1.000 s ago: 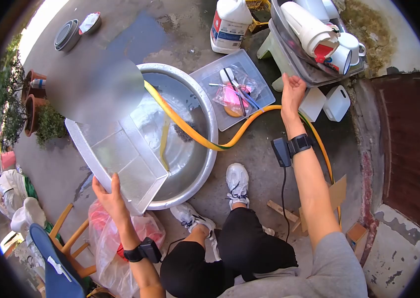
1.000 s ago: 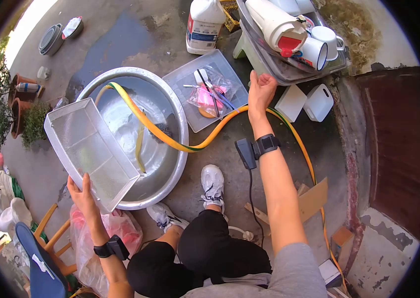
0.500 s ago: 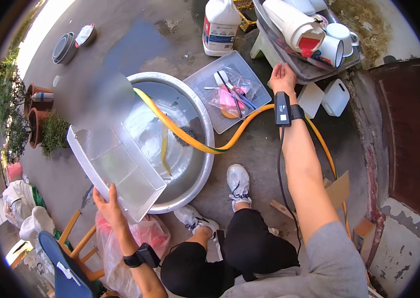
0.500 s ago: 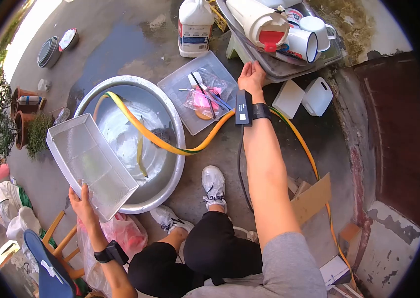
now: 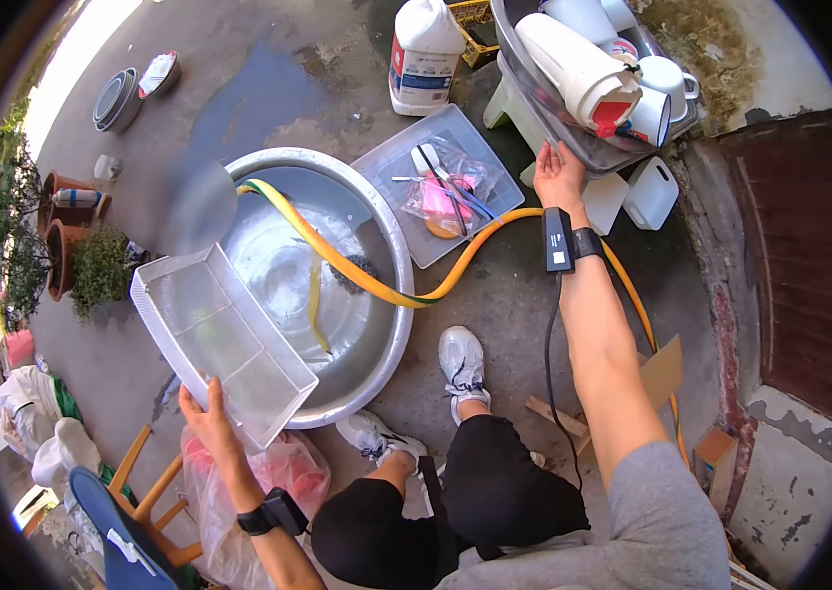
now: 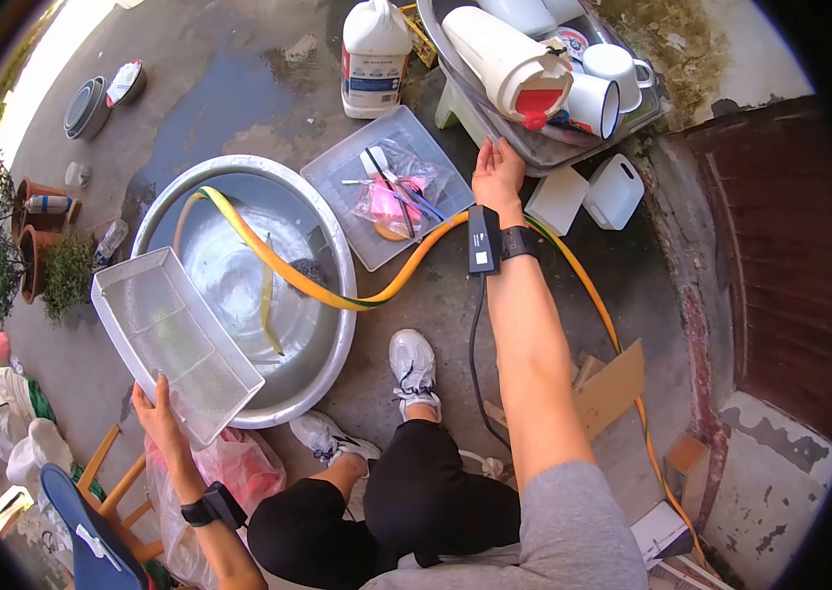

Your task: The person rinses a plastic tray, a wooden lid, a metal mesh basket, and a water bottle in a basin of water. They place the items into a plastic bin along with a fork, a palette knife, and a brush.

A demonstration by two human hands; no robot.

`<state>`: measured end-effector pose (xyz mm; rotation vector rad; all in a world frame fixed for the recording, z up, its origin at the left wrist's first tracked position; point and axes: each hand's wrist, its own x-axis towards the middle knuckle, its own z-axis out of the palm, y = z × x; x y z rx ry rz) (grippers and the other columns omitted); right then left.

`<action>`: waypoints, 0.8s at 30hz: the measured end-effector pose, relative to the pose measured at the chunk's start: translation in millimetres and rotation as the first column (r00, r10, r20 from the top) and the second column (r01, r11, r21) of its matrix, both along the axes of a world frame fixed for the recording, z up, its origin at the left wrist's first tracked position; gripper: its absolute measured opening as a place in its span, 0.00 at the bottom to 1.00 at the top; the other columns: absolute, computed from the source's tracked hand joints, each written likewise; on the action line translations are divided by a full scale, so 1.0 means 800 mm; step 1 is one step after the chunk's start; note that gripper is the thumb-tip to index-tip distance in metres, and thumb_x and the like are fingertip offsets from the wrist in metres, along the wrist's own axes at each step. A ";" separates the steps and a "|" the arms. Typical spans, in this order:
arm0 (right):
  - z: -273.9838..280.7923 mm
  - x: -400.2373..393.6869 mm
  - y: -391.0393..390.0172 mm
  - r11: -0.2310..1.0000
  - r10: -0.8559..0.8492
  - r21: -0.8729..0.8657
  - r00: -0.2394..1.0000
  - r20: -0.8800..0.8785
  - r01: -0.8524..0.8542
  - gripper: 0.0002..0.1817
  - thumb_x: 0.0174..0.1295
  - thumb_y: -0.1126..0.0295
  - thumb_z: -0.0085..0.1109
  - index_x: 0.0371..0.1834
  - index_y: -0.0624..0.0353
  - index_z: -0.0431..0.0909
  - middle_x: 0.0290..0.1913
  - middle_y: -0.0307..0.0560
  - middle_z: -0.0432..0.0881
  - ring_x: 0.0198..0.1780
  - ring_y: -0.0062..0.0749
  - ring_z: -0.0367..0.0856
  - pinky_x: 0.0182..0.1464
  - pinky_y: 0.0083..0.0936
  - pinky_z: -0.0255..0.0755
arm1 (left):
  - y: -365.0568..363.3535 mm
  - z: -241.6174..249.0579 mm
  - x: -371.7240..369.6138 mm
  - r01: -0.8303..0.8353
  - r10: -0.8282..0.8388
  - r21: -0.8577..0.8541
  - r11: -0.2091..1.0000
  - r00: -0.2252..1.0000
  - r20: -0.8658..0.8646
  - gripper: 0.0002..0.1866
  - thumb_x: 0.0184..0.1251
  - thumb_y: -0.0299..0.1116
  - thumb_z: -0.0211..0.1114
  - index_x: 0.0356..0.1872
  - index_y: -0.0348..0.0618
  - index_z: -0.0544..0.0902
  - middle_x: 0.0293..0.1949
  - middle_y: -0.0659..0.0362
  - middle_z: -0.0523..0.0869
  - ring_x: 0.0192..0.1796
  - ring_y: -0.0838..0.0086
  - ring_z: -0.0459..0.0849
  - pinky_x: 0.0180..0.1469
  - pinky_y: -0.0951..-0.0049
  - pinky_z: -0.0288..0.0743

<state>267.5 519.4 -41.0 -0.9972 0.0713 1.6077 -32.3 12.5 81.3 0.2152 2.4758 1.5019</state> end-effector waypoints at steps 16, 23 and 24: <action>0.024 0.058 -0.074 0.989 0.053 0.127 0.988 0.147 -0.072 0.11 0.61 0.76 0.59 0.45 0.66 0.71 0.46 0.46 0.74 0.51 0.30 0.74 0.57 0.20 0.76 | 0.002 -0.002 -0.005 0.001 -0.001 -0.008 1.000 1.000 0.000 0.29 0.64 0.34 0.66 0.61 0.30 0.65 0.55 0.49 0.76 0.53 0.69 0.77 0.56 0.72 0.69; 0.018 0.059 -0.072 0.997 0.037 0.067 0.995 0.093 -0.044 0.11 0.60 0.78 0.60 0.45 0.65 0.74 0.45 0.46 0.77 0.50 0.31 0.76 0.56 0.23 0.78 | 0.002 -0.004 -0.008 -0.004 0.004 -0.021 1.000 1.000 -0.001 0.29 0.65 0.34 0.65 0.61 0.29 0.66 0.54 0.49 0.77 0.53 0.69 0.77 0.56 0.72 0.69; 0.017 0.062 -0.073 0.998 0.031 0.049 0.996 0.078 -0.035 0.11 0.61 0.78 0.60 0.45 0.66 0.73 0.45 0.47 0.76 0.50 0.31 0.76 0.56 0.23 0.78 | 0.002 -0.004 -0.009 -0.017 0.017 -0.024 1.000 1.000 0.016 0.29 0.64 0.34 0.65 0.61 0.29 0.66 0.54 0.49 0.77 0.53 0.69 0.77 0.57 0.73 0.69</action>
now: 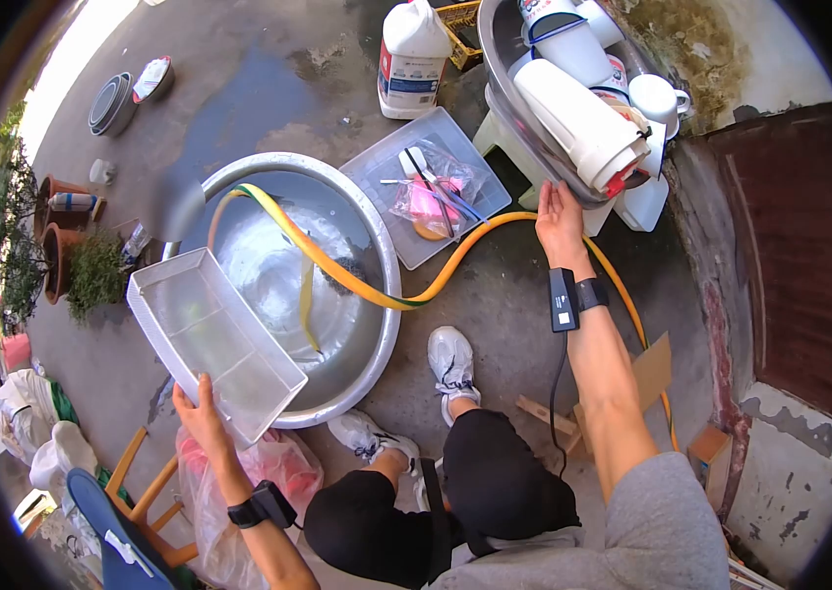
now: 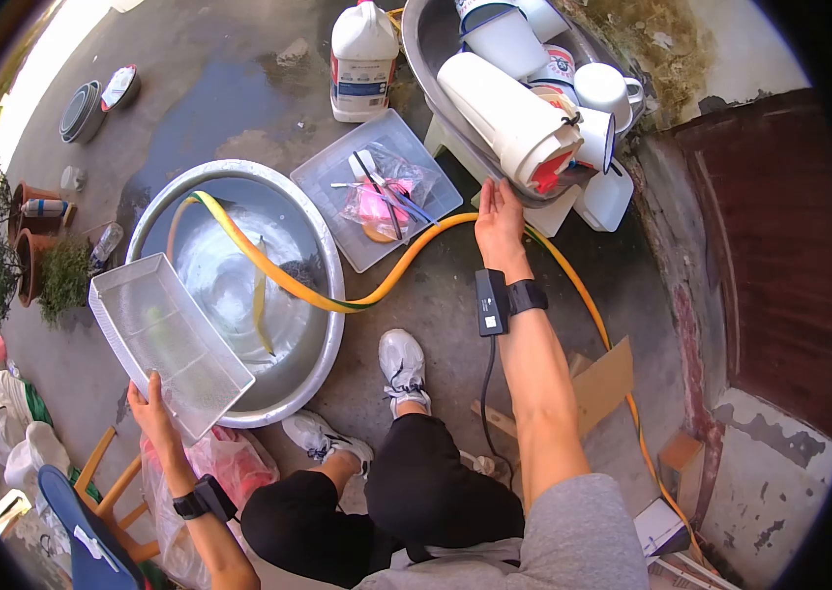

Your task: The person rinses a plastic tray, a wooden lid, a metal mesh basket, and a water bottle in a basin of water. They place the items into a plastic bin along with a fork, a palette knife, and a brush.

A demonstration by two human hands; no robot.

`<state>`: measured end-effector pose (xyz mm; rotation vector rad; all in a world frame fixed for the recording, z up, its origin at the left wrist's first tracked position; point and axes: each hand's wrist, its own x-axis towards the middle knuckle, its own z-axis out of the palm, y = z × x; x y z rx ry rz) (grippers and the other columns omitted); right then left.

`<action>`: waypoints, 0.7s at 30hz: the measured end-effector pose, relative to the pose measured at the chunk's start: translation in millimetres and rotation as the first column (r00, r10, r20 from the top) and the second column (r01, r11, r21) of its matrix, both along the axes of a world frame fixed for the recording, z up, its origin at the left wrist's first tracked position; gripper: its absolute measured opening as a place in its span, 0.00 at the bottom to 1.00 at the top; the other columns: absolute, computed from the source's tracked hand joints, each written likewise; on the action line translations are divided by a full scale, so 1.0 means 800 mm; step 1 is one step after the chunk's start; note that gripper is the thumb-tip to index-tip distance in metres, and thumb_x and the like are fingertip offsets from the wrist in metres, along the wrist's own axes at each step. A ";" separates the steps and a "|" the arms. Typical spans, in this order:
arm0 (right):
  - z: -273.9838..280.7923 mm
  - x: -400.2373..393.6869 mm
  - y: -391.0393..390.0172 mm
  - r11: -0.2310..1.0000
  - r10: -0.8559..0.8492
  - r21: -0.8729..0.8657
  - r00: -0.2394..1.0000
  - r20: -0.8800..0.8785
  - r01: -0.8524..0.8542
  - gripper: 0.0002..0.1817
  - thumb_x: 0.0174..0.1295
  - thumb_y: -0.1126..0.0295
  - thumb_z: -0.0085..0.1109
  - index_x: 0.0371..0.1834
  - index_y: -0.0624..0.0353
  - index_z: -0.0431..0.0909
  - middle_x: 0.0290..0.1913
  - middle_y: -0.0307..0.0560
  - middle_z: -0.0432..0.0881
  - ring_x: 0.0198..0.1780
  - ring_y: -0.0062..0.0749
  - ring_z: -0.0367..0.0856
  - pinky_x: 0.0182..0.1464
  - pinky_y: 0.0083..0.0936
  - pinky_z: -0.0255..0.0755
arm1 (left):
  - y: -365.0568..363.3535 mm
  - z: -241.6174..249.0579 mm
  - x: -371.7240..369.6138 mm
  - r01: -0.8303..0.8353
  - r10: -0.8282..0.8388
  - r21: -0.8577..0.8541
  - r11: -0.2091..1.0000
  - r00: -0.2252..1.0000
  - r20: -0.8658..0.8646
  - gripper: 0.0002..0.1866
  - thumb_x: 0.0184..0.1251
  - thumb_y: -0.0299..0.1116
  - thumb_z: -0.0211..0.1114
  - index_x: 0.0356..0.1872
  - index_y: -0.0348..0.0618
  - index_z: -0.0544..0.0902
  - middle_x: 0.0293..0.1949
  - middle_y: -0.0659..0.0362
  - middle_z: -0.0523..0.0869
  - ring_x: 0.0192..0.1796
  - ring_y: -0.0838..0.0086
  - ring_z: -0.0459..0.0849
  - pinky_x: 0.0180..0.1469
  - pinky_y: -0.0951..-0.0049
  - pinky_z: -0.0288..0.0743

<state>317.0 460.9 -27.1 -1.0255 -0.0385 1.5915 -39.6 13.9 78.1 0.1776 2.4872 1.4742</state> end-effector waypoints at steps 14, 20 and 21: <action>0.027 0.044 0.012 0.991 -0.061 -0.101 0.976 0.210 0.084 0.25 0.68 0.51 0.47 0.54 0.64 0.67 0.55 0.48 0.71 0.57 0.38 0.72 0.61 0.39 0.74 | 0.000 -0.003 -0.016 -0.011 0.010 0.023 1.000 0.999 0.042 0.28 0.63 0.33 0.66 0.60 0.29 0.67 0.54 0.50 0.78 0.52 0.70 0.77 0.56 0.73 0.69; 0.013 0.060 0.024 0.974 0.055 -0.225 0.965 0.256 0.004 0.29 0.66 0.36 0.42 0.49 0.51 0.73 0.45 0.38 0.77 0.43 0.25 0.76 0.38 0.18 0.70 | -0.014 -0.014 -0.027 0.013 -0.015 0.037 0.999 0.998 0.059 0.28 0.63 0.33 0.66 0.60 0.29 0.68 0.52 0.51 0.78 0.51 0.71 0.78 0.55 0.73 0.70; 0.002 0.065 0.029 0.974 0.057 -0.224 0.965 0.255 0.002 0.29 0.66 0.36 0.42 0.49 0.51 0.73 0.45 0.38 0.77 0.43 0.25 0.76 0.38 0.18 0.70 | -0.014 -0.013 -0.027 0.006 -0.007 0.021 1.000 0.999 0.047 0.28 0.63 0.33 0.66 0.60 0.29 0.68 0.52 0.51 0.79 0.51 0.71 0.78 0.55 0.73 0.70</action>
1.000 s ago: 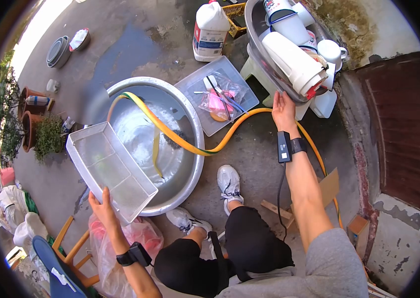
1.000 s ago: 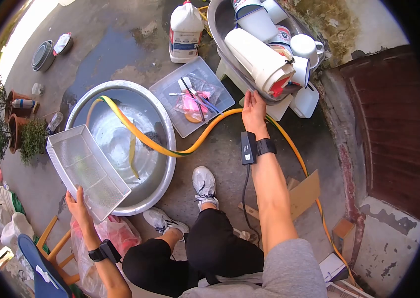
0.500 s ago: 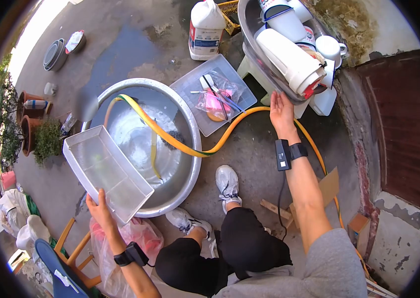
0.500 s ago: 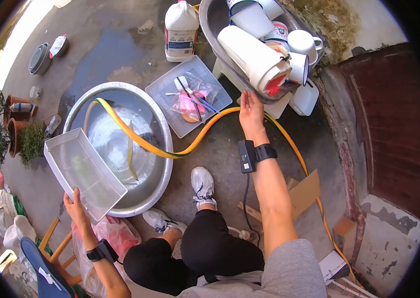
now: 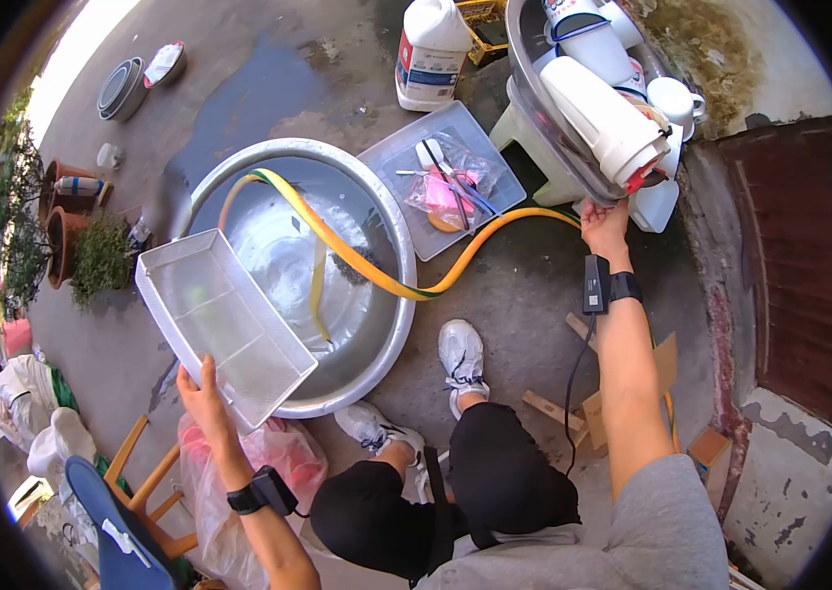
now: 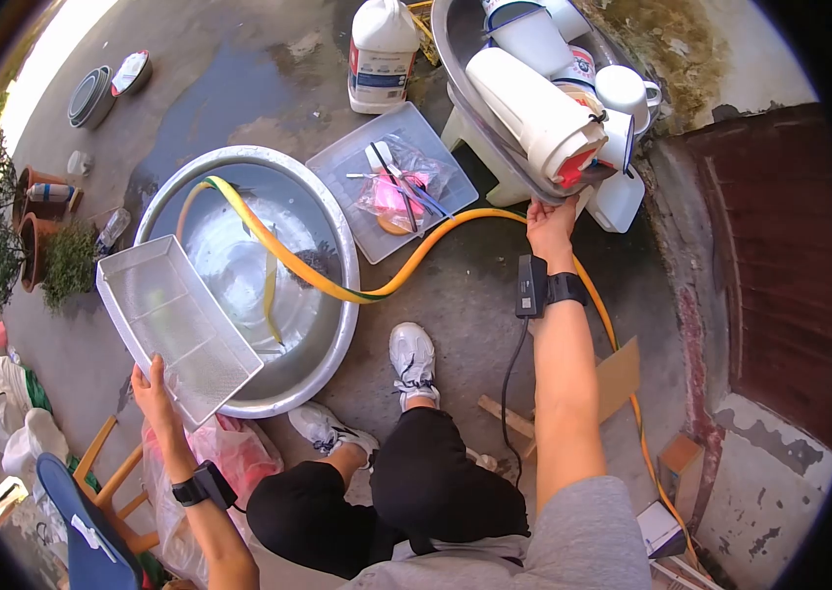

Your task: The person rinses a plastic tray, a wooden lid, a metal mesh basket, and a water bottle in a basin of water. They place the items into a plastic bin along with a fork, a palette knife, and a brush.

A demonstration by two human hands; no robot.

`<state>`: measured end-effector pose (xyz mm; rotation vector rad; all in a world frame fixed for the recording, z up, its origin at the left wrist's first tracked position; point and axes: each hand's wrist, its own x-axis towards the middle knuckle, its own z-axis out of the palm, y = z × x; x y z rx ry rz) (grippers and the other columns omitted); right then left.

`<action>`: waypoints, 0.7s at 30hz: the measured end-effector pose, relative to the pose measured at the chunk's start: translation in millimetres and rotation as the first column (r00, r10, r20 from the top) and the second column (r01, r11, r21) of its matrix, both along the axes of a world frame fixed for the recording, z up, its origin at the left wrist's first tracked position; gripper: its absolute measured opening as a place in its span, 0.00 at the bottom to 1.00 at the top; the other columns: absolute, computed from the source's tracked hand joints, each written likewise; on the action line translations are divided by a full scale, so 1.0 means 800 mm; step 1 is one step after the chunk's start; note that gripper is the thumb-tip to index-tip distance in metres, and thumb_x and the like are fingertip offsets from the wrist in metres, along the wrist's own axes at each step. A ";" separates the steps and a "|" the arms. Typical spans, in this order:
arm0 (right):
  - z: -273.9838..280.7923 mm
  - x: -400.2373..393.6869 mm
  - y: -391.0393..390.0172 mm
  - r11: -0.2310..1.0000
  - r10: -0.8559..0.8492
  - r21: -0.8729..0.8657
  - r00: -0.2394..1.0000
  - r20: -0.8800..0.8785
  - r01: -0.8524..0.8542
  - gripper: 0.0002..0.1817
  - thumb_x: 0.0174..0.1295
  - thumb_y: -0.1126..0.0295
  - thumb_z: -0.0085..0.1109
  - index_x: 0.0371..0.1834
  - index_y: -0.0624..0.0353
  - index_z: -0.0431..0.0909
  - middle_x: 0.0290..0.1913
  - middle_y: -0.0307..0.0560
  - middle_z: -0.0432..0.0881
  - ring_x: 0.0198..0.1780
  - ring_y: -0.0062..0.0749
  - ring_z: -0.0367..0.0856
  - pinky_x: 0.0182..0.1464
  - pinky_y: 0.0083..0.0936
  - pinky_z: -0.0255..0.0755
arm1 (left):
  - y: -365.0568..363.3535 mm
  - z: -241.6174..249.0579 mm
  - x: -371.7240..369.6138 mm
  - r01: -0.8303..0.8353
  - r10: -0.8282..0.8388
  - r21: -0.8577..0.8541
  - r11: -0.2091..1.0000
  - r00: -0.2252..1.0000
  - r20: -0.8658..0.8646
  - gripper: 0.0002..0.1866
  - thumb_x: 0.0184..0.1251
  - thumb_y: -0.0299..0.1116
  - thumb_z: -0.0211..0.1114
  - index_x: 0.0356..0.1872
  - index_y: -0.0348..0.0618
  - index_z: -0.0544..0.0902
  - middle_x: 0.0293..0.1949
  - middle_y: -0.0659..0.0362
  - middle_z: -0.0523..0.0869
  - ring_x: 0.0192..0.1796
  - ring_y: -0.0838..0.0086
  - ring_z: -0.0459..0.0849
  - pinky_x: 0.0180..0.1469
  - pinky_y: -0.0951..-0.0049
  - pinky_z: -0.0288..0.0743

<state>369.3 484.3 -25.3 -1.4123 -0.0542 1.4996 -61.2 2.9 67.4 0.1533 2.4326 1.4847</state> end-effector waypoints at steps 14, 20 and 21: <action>-0.028 0.005 0.004 0.990 0.115 0.078 0.990 0.080 -0.122 0.28 0.70 0.39 0.34 0.46 0.51 0.73 0.34 0.35 0.82 0.28 0.17 0.77 0.18 0.12 0.49 | -0.022 0.008 0.005 -0.031 0.031 0.016 0.999 0.999 -0.034 0.29 0.63 0.34 0.67 0.60 0.30 0.68 0.51 0.52 0.79 0.50 0.72 0.78 0.54 0.74 0.70; -0.018 -0.013 -0.013 0.997 0.050 0.058 0.997 0.058 -0.053 0.28 0.70 0.40 0.36 0.47 0.53 0.73 0.35 0.36 0.83 0.30 0.18 0.79 0.18 0.12 0.50 | -0.024 0.007 0.010 -0.002 -0.003 -0.071 0.997 0.998 -0.063 0.27 0.64 0.34 0.66 0.59 0.30 0.69 0.51 0.54 0.80 0.50 0.74 0.78 0.54 0.75 0.69; -0.011 -0.016 -0.018 0.999 0.027 0.038 0.997 0.069 -0.029 0.28 0.70 0.40 0.36 0.48 0.53 0.72 0.36 0.36 0.84 0.31 0.18 0.79 0.18 0.12 0.51 | -0.020 0.011 0.014 -0.019 0.016 -0.070 0.997 0.999 -0.051 0.27 0.64 0.34 0.66 0.59 0.29 0.69 0.51 0.54 0.80 0.50 0.74 0.78 0.54 0.75 0.69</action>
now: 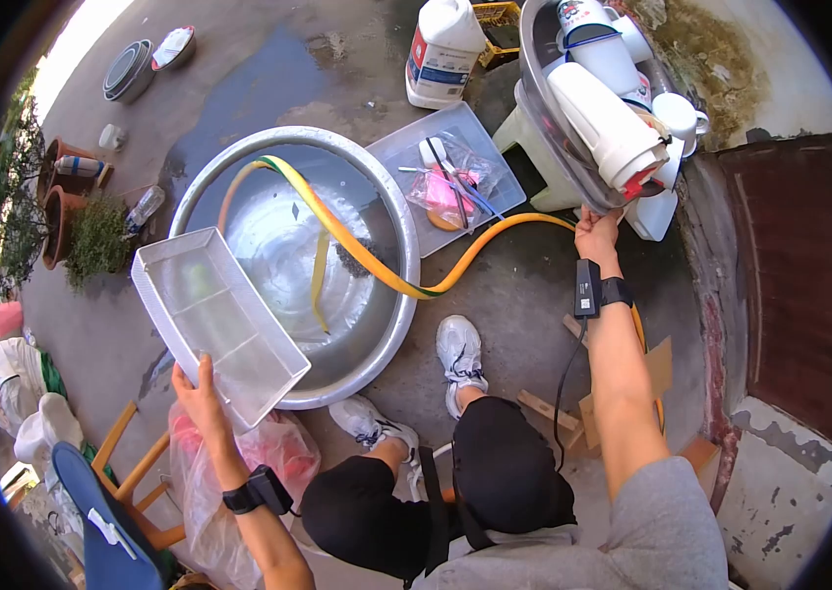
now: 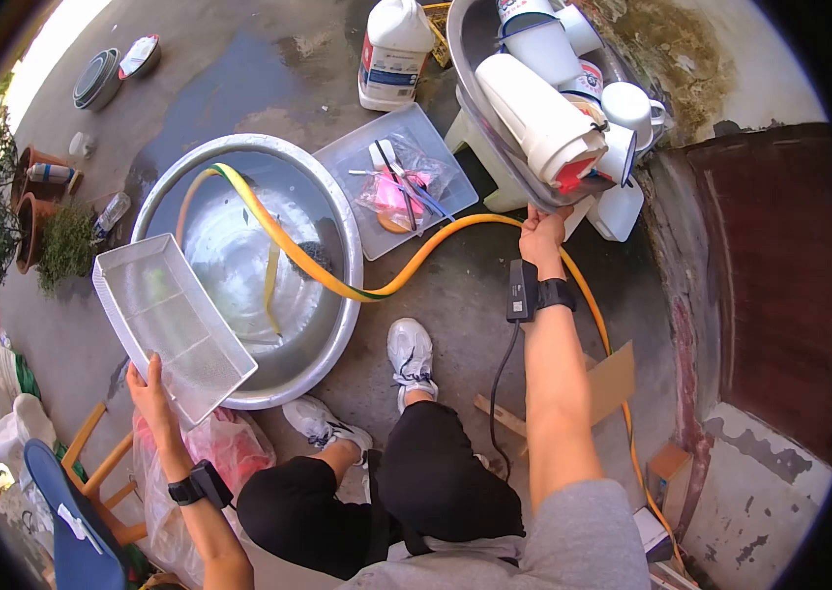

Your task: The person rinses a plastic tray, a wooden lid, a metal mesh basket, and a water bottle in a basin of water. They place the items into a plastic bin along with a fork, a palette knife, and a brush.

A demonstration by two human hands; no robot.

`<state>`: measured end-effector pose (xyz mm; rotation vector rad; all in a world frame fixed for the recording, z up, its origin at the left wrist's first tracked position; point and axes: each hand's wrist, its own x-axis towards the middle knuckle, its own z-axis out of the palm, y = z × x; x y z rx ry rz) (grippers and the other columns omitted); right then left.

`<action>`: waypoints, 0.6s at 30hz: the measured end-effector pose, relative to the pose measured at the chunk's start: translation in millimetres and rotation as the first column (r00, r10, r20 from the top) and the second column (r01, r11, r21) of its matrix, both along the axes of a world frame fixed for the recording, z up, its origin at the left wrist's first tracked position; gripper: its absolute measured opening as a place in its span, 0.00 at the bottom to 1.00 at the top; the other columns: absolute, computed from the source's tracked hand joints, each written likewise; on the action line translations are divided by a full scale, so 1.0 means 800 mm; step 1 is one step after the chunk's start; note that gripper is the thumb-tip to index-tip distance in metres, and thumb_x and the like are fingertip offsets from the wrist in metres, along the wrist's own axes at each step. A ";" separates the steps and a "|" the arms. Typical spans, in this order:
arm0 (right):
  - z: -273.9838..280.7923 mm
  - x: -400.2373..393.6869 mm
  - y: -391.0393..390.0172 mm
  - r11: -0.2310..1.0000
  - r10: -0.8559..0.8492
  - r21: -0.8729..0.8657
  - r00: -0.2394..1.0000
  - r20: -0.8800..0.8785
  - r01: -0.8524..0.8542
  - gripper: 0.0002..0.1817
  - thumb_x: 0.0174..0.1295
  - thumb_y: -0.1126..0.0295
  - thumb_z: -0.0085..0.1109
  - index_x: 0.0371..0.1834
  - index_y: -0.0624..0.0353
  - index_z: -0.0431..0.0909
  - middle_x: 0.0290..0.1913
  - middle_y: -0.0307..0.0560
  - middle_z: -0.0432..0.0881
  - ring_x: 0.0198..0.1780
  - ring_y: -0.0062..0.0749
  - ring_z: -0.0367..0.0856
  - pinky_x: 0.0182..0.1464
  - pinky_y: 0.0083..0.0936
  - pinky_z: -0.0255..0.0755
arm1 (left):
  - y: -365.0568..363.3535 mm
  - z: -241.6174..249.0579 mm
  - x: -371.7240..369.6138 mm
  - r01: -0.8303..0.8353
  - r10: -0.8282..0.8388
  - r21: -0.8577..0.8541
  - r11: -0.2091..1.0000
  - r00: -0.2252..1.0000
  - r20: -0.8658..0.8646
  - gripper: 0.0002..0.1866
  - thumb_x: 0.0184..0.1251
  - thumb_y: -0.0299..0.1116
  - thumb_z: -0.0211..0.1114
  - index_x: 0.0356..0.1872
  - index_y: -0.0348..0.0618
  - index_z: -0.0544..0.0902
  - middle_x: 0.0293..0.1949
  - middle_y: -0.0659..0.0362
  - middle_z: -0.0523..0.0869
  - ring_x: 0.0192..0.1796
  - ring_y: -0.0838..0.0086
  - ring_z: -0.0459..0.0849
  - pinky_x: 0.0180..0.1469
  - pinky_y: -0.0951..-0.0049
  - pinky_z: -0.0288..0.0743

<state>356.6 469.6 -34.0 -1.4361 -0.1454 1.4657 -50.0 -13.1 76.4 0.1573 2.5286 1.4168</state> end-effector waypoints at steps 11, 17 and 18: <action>0.003 -0.011 -0.019 1.000 0.001 0.016 1.000 -0.009 -0.001 0.30 0.70 0.39 0.34 0.52 0.53 0.71 0.40 0.37 0.84 0.33 0.18 0.81 0.19 0.11 0.51 | 0.017 0.008 0.002 0.007 -0.010 0.072 0.997 0.999 0.035 0.29 0.64 0.34 0.66 0.61 0.30 0.66 0.51 0.50 0.79 0.50 0.71 0.78 0.54 0.74 0.70; 0.002 -0.010 -0.013 0.999 -0.046 -0.021 0.999 0.014 0.046 0.30 0.70 0.38 0.34 0.50 0.54 0.72 0.39 0.37 0.84 0.33 0.19 0.81 0.20 0.11 0.53 | 0.015 0.007 -0.002 0.004 -0.006 0.078 0.997 1.000 0.021 0.29 0.63 0.34 0.66 0.61 0.30 0.67 0.52 0.51 0.79 0.50 0.71 0.78 0.54 0.74 0.70; 0.002 -0.009 -0.014 0.999 -0.044 -0.023 0.999 0.015 0.045 0.30 0.70 0.38 0.34 0.50 0.54 0.72 0.39 0.37 0.84 0.33 0.19 0.81 0.20 0.11 0.53 | 0.012 0.006 -0.003 0.013 -0.014 0.078 0.997 1.000 0.022 0.29 0.63 0.34 0.66 0.61 0.30 0.67 0.52 0.51 0.79 0.50 0.71 0.78 0.54 0.74 0.70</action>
